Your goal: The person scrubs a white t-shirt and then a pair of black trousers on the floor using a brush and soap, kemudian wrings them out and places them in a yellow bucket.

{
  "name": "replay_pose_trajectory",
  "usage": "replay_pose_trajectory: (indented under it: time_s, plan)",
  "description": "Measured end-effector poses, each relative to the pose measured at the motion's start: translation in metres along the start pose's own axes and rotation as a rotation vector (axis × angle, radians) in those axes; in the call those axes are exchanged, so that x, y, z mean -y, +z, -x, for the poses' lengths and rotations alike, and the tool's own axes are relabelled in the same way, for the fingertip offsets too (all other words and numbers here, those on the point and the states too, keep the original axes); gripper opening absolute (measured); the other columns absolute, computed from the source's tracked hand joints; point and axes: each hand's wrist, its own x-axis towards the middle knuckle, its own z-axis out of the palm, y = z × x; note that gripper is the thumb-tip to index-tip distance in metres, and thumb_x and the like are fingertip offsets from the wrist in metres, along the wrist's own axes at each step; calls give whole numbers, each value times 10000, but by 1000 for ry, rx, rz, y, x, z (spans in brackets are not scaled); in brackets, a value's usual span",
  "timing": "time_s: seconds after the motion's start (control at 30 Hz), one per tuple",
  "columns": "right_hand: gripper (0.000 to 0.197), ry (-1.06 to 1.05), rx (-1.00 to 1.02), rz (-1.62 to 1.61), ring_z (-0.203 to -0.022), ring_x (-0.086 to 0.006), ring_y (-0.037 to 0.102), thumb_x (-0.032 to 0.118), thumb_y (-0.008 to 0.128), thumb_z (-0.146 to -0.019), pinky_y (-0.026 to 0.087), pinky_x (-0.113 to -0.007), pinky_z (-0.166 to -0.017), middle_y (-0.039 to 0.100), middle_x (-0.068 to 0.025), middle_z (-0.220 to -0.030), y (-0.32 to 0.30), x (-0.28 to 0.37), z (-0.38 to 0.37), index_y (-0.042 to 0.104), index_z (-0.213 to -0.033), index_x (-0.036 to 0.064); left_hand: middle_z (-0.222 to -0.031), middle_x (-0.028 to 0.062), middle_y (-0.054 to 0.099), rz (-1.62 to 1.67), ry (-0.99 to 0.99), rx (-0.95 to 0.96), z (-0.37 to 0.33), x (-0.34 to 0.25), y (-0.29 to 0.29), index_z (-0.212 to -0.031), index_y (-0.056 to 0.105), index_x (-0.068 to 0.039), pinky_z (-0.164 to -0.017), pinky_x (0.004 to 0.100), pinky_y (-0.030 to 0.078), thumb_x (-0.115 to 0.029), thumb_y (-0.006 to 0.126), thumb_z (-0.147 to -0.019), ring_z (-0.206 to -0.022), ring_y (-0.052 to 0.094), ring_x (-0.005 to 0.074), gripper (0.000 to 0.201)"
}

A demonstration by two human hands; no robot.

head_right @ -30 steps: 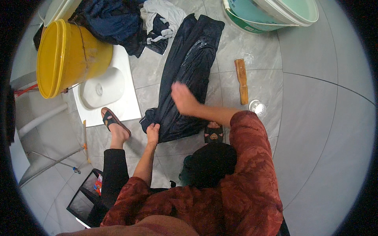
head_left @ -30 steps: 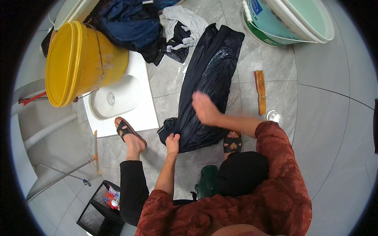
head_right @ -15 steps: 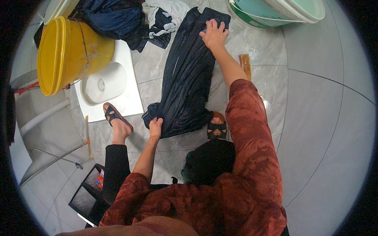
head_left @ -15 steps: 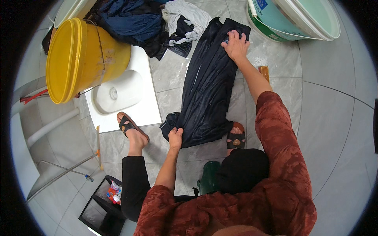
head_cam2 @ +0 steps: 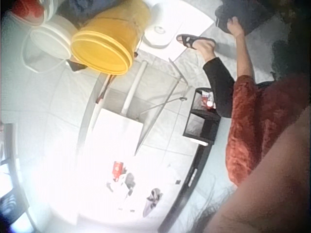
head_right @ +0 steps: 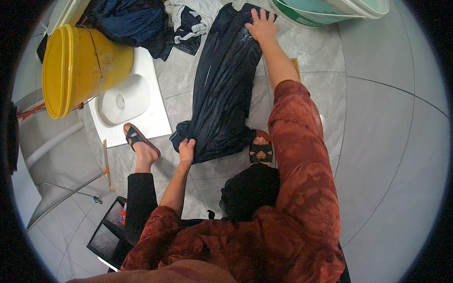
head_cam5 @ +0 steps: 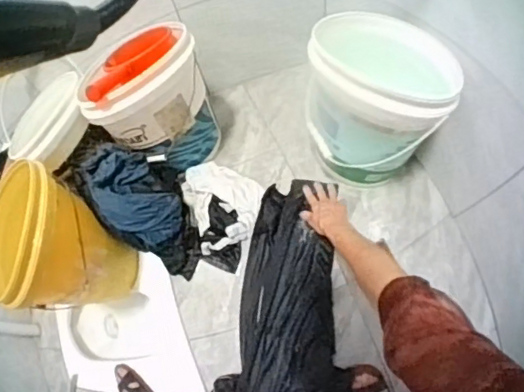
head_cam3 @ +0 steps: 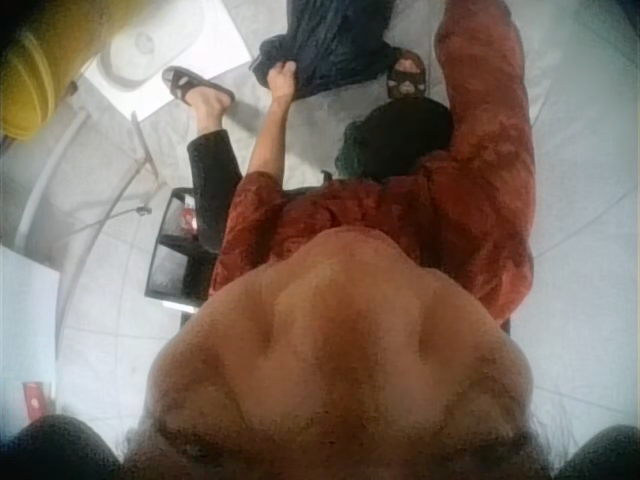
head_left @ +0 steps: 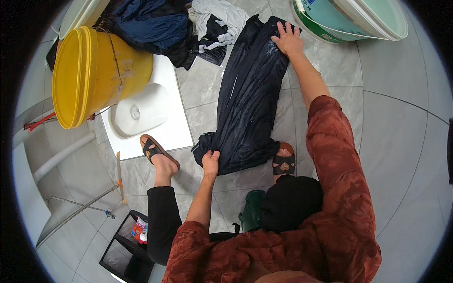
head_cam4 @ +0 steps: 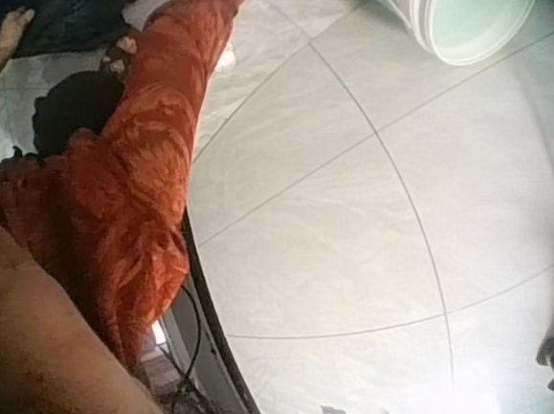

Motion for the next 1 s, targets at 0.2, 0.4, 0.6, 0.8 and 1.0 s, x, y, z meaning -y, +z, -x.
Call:
replay_pose_trajectory:
  time_s: [0.2, 0.4, 0.6, 0.8, 1.0]
  plan:
    - [608, -122, -61, 212, -1387, -401, 178, 483, 431, -925, 286, -655, -981, 212, -72, -1534, 10, 2, 38, 260, -1462, 256, -912, 312, 630, -67, 23, -67, -4, 5, 3, -988, 612, 107, -819, 380, 467, -267, 541, -786, -925, 637, 379, 431]
    - [563, -337, -375, -76, -1227, -459, 354, 394, 592, -816, 320, -629, -913, 386, -158, -1386, 23, 27, 129, 465, -1314, 163, -853, 317, 616, -66, 95, -105, 0, -7, 5, -920, 594, 119, -772, 393, 462, -251, 521, -785, -840, 628, 393, 400]
    - [663, -983, 223, -183, -1368, -389, 216, 364, 718, -699, 168, -665, -1045, 349, -94, -1446, 14, 59, 266, 505, -1312, 224, -722, 139, 547, 27, 263, 33, -16, -43, -1, -826, 546, 74, -673, 341, 420, -164, 491, -805, -707, 501, 188, 245]
    - [576, -895, 13, -47, -1389, -327, 206, 358, 643, -797, 206, -699, -994, 270, -35, -1512, 32, 45, 193, 463, -1344, 333, -840, 256, 596, -23, 682, 30, -63, -170, 1, -927, 564, 71, -744, 409, 443, -179, 509, -834, -807, 584, 352, 272]
    - [472, -474, -72, 173, -1311, -347, 312, 204, 541, -840, 336, -578, -962, 398, -137, -1405, -38, 42, 62, 474, -1305, 153, -1027, 189, 643, 69, 867, -132, -124, -239, -23, -1052, 633, -2, -868, 369, 457, -218, 582, -849, -996, 603, 312, 301]
